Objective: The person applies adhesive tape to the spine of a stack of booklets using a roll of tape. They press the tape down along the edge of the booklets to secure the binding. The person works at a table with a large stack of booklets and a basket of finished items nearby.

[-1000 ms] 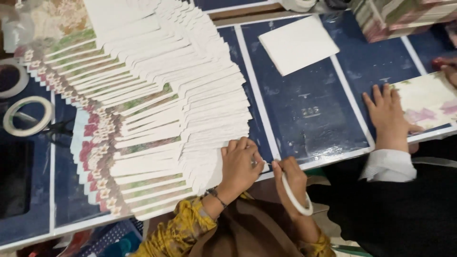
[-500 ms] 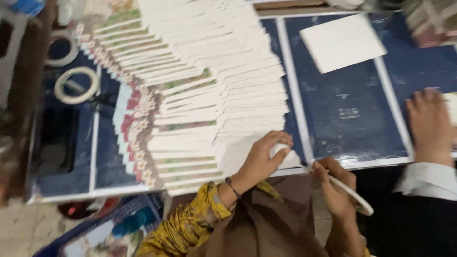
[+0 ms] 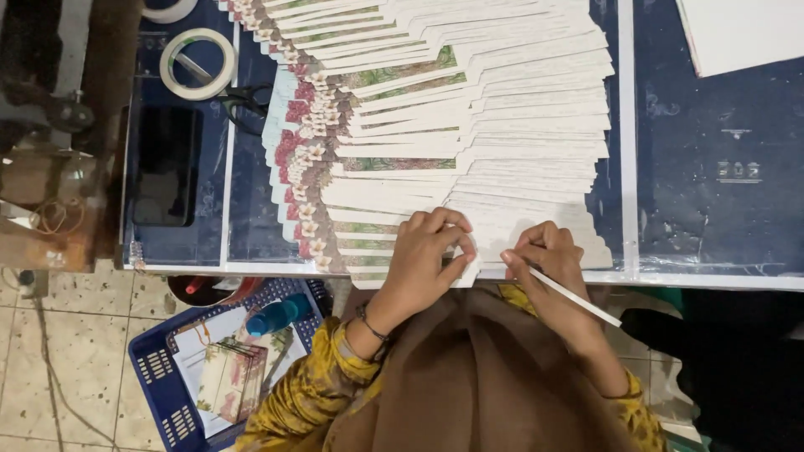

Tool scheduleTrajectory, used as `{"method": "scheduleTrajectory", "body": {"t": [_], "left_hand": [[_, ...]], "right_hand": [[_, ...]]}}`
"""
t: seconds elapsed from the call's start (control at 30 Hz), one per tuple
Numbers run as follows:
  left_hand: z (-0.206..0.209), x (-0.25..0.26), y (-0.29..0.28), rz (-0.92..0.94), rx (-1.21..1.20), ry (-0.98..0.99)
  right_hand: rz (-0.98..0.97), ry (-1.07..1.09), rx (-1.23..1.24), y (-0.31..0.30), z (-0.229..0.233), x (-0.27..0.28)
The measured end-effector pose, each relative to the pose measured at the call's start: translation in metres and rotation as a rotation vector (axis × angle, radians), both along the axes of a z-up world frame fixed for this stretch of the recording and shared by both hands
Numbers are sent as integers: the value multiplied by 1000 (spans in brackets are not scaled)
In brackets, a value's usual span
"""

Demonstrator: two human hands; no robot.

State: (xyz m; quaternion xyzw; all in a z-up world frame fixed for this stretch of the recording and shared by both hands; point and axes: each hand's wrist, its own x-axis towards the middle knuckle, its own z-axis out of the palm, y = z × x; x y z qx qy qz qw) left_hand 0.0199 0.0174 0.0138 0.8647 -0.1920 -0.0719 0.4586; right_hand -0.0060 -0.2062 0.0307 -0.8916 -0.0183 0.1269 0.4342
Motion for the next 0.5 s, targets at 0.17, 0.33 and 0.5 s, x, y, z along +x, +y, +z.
{"method": "scheduleTrajectory", "body": {"t": [0.17, 0.33, 0.5], "left_hand": [[19, -1, -12, 37, 132, 50], [13, -3, -17, 55, 154, 58], [5, 0, -19, 50, 194, 64]], "right_hand": [[42, -25, -84, 3, -1, 2], [83, -363, -416, -18, -40, -1], [-135, -348, -276, -96, -48, -10]]}}
